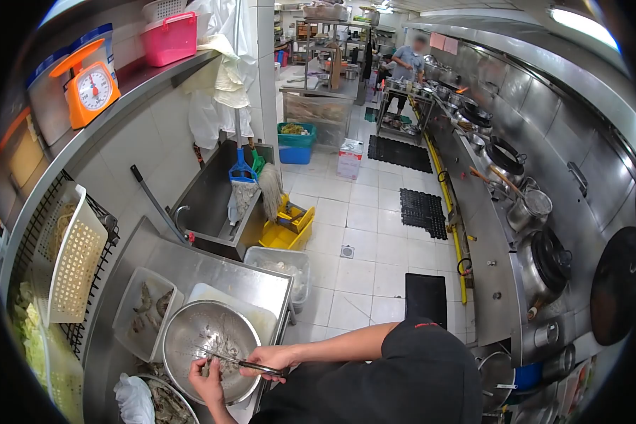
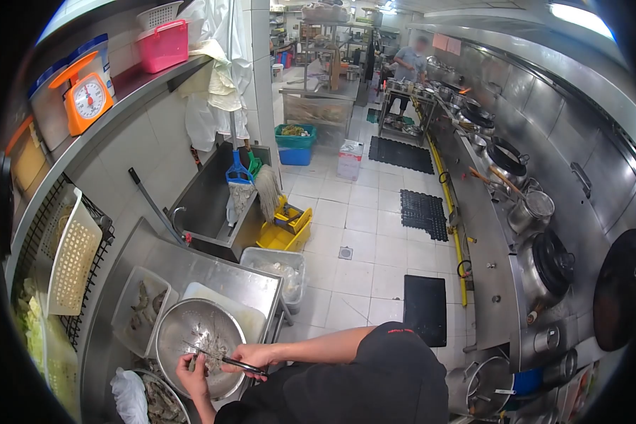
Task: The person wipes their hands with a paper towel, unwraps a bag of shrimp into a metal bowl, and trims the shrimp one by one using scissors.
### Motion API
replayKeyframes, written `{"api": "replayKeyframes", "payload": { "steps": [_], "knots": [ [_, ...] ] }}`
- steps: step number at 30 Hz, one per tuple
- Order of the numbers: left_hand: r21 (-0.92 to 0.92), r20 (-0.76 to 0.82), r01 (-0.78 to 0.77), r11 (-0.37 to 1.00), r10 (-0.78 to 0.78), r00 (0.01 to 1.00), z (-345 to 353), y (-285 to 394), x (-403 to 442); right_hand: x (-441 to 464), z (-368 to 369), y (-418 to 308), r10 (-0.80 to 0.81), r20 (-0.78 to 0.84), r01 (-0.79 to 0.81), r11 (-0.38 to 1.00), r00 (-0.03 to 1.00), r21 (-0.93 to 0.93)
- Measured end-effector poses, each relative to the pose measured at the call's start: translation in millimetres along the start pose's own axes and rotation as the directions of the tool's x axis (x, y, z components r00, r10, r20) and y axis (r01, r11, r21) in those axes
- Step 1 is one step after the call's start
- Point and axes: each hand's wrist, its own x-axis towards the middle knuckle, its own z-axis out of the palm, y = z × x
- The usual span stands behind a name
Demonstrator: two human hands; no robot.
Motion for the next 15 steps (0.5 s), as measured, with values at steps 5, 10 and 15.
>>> {"api": "replayKeyframes", "payload": {
  "steps": [5, 10, 15],
  "knots": [
    [0.01, 0.026, -0.027, 1.0, 0.027, 0.999, -5, -3, -2, 0, -1, -2, 0.036, 0.028, -0.036, 0.999, 0.999, 0.002],
    [0.058, 0.016, -0.09, 0.994, 0.09, 0.996, -7, -10, -3, -2, 0, -12, 0.069, 0.028, -0.065, 0.992, 0.997, -0.106],
    [0.039, -0.019, -0.072, 0.997, 0.073, 0.997, -5, -11, -6, 5, -2, -8, 0.037, 0.023, -0.033, 0.991, 0.999, -0.131]
  ]
}}
